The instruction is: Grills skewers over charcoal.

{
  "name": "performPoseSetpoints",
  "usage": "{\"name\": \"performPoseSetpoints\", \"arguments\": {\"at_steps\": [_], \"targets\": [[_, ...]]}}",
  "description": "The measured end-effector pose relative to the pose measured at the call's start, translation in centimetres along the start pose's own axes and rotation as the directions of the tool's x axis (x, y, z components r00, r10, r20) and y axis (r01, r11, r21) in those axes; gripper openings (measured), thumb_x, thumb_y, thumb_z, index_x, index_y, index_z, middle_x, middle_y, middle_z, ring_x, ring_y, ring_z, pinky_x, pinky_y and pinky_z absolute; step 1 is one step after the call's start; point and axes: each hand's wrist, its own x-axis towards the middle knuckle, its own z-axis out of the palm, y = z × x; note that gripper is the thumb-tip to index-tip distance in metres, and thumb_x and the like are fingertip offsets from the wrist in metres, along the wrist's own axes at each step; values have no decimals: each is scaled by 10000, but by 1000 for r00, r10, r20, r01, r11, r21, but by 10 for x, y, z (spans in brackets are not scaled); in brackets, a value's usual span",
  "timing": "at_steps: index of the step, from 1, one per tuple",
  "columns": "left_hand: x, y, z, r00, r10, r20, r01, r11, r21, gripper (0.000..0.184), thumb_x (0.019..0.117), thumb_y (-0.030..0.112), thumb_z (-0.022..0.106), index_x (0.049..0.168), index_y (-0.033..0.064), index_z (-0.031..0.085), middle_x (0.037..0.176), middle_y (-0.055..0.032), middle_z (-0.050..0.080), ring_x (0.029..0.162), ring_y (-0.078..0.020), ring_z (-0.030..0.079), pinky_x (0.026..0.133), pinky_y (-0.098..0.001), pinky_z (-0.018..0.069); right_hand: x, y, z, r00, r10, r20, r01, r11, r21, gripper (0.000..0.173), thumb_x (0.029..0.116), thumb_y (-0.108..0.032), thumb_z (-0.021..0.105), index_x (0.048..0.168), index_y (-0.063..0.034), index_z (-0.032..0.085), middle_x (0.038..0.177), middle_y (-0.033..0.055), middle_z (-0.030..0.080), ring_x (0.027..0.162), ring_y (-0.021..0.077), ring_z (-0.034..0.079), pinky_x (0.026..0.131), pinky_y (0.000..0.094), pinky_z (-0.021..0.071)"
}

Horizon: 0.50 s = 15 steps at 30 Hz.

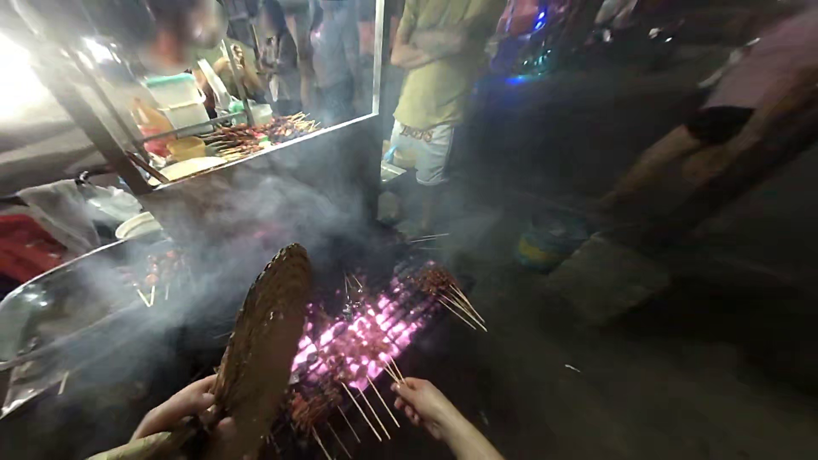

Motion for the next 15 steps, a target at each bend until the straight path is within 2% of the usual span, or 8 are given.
{"name": "performPoseSetpoints", "arguments": {"at_steps": [3,5,7,9,12,13,15], "targets": [[1,4,-21,999,29,-19,-28,999,27,295,998,151,631,1252,301,644,1258,188,659,1175,20,607,999,-181,509,2,-5,-7,997,69,-22,-68,997,20,329,1118,-322,464,1326,-93,573,903,43,691,623,100,611,560,251,495],[3,3,-31,998,47,-34,-46,999,22,239,1027,208,582,1236,288,668,1250,178,660,1175,13,597,999,-180,493,0,-8,-20,995,100,-23,-101,995,-28,317,1112,-297,481,1360,-114,554,1021,65,713,750,140,672,638,299,535],[1,0,-30,997,55,-46,-54,998,15,225,1023,276,596,1225,289,696,1250,168,669,1171,8,604,978,-174,500,2,-9,-30,994,113,-13,-114,991,-72,296,1081,-229,548,1351,-107,555,1100,77,714,854,171,688,715,345,550],[-5,5,-19,1000,14,-18,-14,1000,15,290,988,196,665,1259,301,661,1252,185,663,1145,28,614,964,-167,518,5,-9,-33,996,93,-8,-93,990,-105,265,1050,-171,599,1301,-86,587,1074,68,725,833,156,690,702,327,555],[-11,17,-5,985,-165,47,169,979,-116,362,975,133,659,1272,333,602,1245,215,653,1113,58,617,951,-143,516,-5,-17,-25,997,64,-32,-68,988,-135,290,1043,-183,607,1315,-81,614,1077,86,715,852,168,686,742,349,564],[-13,13,-5,983,-182,21,183,975,-129,358,967,126,667,1261,323,611,1223,205,662,1090,51,625,934,-146,523,-15,-20,-22,996,56,-71,-65,990,-128,314,1042,-163,598,1338,-61,604,1098,118,688,880,201,663,779,388,553],[-17,-6,-12,994,-78,-76,79,997,11,340,960,135,684,1261,279,613,1221,174,663,1087,24,632,930,-165,537,-4,-11,-25,991,-18,-134,-13,972,-233,328,1013,-174,657,1307,-40,600,1103,134,707,912,219,694,808,397,572]]}}
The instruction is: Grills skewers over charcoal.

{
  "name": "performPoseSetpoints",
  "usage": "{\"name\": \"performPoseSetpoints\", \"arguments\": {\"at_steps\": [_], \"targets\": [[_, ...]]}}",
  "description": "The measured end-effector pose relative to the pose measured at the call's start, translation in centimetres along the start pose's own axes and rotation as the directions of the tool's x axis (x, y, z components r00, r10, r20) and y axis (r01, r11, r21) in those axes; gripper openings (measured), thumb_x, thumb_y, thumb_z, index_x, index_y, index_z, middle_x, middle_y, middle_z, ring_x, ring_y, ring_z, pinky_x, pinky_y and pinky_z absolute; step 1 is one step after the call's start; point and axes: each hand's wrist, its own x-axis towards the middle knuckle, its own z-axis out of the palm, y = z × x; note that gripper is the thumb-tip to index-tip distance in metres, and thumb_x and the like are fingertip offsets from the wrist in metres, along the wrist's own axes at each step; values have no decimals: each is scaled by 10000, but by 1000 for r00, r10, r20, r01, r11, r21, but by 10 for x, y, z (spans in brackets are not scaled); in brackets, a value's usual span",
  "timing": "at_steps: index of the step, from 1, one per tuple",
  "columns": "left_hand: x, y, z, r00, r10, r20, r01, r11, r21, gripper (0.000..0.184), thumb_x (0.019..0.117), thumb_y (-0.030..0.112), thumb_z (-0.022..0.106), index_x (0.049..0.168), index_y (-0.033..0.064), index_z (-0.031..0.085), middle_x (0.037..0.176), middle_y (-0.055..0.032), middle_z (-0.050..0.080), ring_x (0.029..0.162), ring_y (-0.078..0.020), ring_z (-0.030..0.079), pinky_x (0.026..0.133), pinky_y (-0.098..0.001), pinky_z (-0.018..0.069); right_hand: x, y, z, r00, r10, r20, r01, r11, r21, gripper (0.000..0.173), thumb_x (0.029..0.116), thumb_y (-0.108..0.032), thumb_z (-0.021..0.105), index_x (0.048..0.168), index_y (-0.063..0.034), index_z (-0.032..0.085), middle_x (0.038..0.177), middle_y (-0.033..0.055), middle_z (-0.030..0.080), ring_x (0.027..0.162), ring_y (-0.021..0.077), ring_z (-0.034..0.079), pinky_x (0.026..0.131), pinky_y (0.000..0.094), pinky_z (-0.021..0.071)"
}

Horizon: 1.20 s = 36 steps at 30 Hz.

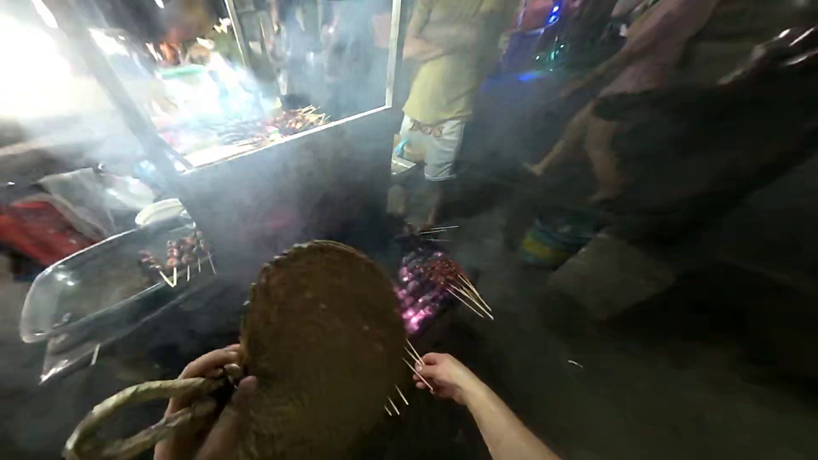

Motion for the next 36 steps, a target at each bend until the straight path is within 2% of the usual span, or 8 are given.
{"name": "performPoseSetpoints", "arguments": {"at_steps": [4,8,18,21,27,29,32,36], "targets": [[-6,-2,-8,999,37,-6,-36,993,116,315,971,185,689,1266,268,616,1188,167,666,1045,34,639,900,-162,550,-17,-16,8,946,-266,-183,157,874,-461,515,945,-249,744,1385,-25,596,1389,240,585,1309,394,560,1104,536,457],[-7,23,4,984,-167,68,176,967,-183,314,955,147,679,1237,266,610,1157,169,667,1037,29,631,900,-154,533,-50,-19,36,963,-185,-196,95,914,-394,400,1080,-188,522,1429,3,563,1423,228,592,1326,353,575,1118,491,459],[0,7,-21,999,38,39,-41,997,71,286,976,205,671,1245,294,635,1220,175,667,1096,26,632,934,-158,535,-23,-33,45,996,-87,-33,40,719,-694,356,1095,-241,437,1292,-66,676,1323,210,664,1262,390,623,1029,598,498],[-1,-2,-22,986,168,-16,-159,956,245,136,1003,294,630,1120,291,698,1257,141,646,1219,-30,582,1016,-210,496,-26,-38,47,986,-142,-83,48,729,-682,360,1092,-238,440,1331,-78,658,1350,219,646,1245,397,633,1012,593,511],[-2,26,-7,999,5,-34,-4,999,32,315,957,170,688,1236,295,612,1207,175,667,1086,23,638,928,-156,539,-89,-38,102,949,-314,-30,279,880,-384,464,1010,-246,631,1372,41,600,1321,239,652,1248,343,624,1092,489,481],[0,8,-13,987,153,-45,-145,977,155,271,969,210,671,1232,263,639,1253,131,652,1192,-31,604,1006,-212,516,-92,-47,119,988,-137,78,157,867,-473,612,1015,-446,619,1425,4,555,1303,242,660,1246,376,634,1076,547,485],[-2,24,-7,999,-1,-41,2,999,35,289,960,190,690,1223,287,618,1174,177,672,1057,35,638,913,-155,543,-80,-42,135,994,-10,111,57,905,-423,762,975,-585,624,1471,-17,510,1337,232,645,1257,370,629,1077,556,483],[1,35,-1,989,-140,-51,132,981,-140,301,946,170,703,1210,260,591,1113,168,681,989,29,652,868,-148,550,-119,-20,147,970,-234,67,240,964,-114,411,1002,-104,586,1323,152,571,1199,278,680,1049,282,689,933,360,550]]}}
